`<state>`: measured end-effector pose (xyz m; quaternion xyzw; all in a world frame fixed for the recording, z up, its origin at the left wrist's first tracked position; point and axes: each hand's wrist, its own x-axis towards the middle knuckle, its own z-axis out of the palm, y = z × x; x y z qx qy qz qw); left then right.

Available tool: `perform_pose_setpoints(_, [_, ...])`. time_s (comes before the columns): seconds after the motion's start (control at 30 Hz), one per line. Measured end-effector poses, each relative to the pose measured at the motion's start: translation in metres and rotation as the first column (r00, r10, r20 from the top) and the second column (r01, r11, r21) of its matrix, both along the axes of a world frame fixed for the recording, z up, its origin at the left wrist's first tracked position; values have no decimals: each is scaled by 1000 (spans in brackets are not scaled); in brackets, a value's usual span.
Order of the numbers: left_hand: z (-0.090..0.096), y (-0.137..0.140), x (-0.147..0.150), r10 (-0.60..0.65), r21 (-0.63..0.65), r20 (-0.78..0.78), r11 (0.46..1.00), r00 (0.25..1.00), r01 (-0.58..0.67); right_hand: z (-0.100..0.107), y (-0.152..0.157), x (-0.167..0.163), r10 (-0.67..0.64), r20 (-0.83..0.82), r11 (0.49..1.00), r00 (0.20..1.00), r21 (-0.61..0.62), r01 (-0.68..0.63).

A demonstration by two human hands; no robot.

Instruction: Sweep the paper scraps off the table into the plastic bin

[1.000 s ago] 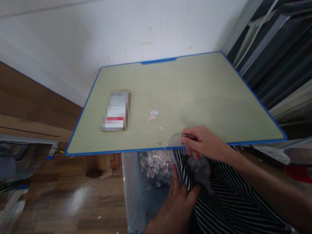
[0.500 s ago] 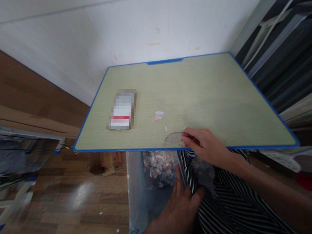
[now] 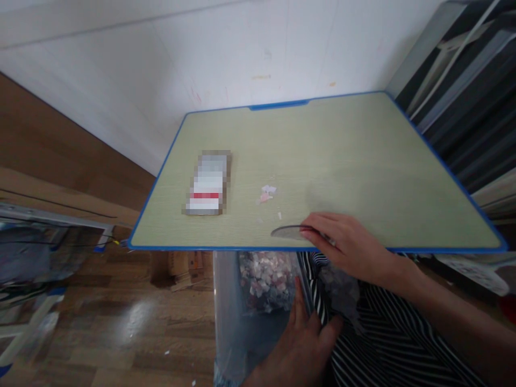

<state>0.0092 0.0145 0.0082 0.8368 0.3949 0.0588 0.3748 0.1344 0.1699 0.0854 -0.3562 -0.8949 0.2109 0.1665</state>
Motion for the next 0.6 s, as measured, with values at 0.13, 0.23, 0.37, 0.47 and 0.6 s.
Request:
perform_pose_setpoints(0.13, [1, 1, 0, -1, 8, -24, 1000, 1000, 2, 2, 24, -3, -21, -48, 997, 999, 71, 25])
perform_pose_setpoints(0.23, [1, 1, 0, 7, 9, -28, 1000, 1000, -7, -1, 38, -2, -4, -74, 998, 997, 62, 8])
perform_pose_setpoints(0.37, [2, 2, 0, -2, 2, -28, 1000, 1000, 2, -3, 43, 5, 13, -68, 999, 998, 50, -10])
perform_pose_setpoints(0.47, [5, 2, -1, -7, -11, -47, 1000, 999, 7, -2, 40, 11, 42, -38, 998, 998, 45, -40])
perform_pose_setpoints(0.6, [6, 2, -1, -20, -38, -56, 999, 998, 18, 2, 37, 15, 102, 36, 993, 994, 64, -104])
